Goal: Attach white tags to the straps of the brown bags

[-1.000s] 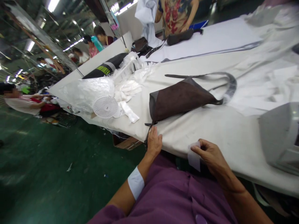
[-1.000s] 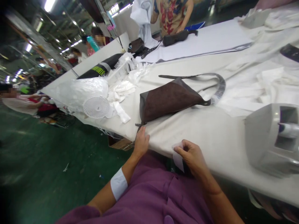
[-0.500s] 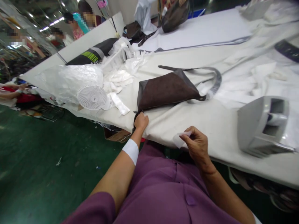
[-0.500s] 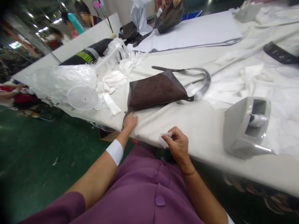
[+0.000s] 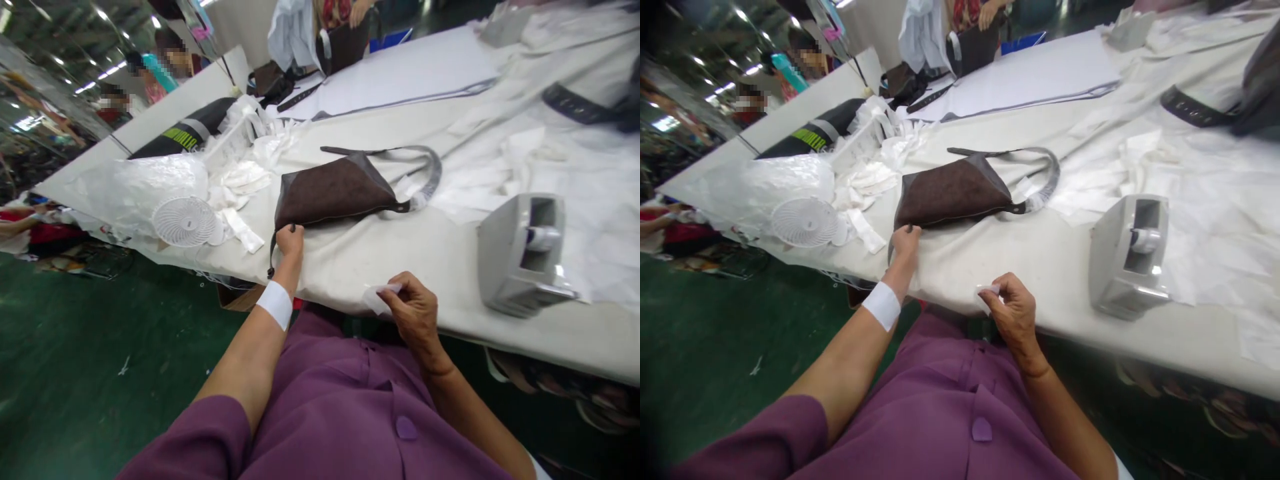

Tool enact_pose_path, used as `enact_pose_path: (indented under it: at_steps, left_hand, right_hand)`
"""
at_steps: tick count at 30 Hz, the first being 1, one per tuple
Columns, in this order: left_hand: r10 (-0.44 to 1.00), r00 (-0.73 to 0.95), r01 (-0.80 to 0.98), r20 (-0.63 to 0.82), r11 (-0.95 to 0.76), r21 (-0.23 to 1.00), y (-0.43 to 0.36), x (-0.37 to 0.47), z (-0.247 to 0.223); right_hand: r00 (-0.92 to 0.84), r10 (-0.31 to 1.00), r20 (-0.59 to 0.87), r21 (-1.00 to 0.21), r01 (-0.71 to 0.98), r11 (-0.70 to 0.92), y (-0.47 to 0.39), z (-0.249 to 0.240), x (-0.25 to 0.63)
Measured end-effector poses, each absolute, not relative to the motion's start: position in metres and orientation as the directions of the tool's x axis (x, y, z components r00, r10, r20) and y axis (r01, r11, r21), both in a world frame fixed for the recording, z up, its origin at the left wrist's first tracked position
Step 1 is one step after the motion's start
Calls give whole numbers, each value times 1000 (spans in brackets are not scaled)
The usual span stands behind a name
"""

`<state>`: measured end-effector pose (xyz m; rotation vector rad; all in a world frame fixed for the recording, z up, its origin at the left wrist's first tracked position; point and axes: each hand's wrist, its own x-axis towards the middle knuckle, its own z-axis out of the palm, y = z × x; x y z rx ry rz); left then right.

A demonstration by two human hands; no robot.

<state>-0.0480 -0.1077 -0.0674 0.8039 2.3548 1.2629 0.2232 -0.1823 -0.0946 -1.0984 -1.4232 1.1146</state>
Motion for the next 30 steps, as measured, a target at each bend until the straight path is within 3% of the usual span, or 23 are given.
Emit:
enact_pose_path:
  at_steps: [2,5,8,10,13,17,21,24,27,30]
  left_hand:
    - [692,-704,30,-160,254,967,-109,-38,-61]
    - [802,-527,-281,-280,146,949,-127,-18,-61]
    - [884,-376,-199,-279,217,956,-157,13,-68]
    - [943,-165,-83,-288,278,957,-175,34,-69]
    - [966,20,40,-257,256,966,-193,52,-67]
    - [974,-156,121,-164,184,975,-201,40,-75]
    - [886,-460,244,-68,200,949,-192,-3,-89]
    - [847,-531,299,-4,192,935,-176,-40,-90]
    - [773,-608,-22,-183,214,977,-160,-65,-90]
    - [687,-592,-410,-422,194,891,-143,-73,-94]
  right_hand:
    - [-147,985,90,-975,188,118,-181,-96,231]
    - [-201,979,-31,-954,299,31,-179,-100,239]
    - [-223,971,-84,-953,303,-13,-176,-105,236]
    - [-241,963,-119,-960,274,-50,-172,-106,228]
    - [-272,943,-193,-971,191,-144,-167,-104,211]
    - [-268,924,-274,-962,83,-261,-163,-98,190]
    - [-257,917,-306,-949,166,-270,-159,-99,177]
    - [-277,919,-280,-948,232,-219,-154,-105,168]
    - [-303,915,-265,-949,249,-192,-151,-110,162]
    - [-316,907,-279,-952,214,-218,-149,-112,160]
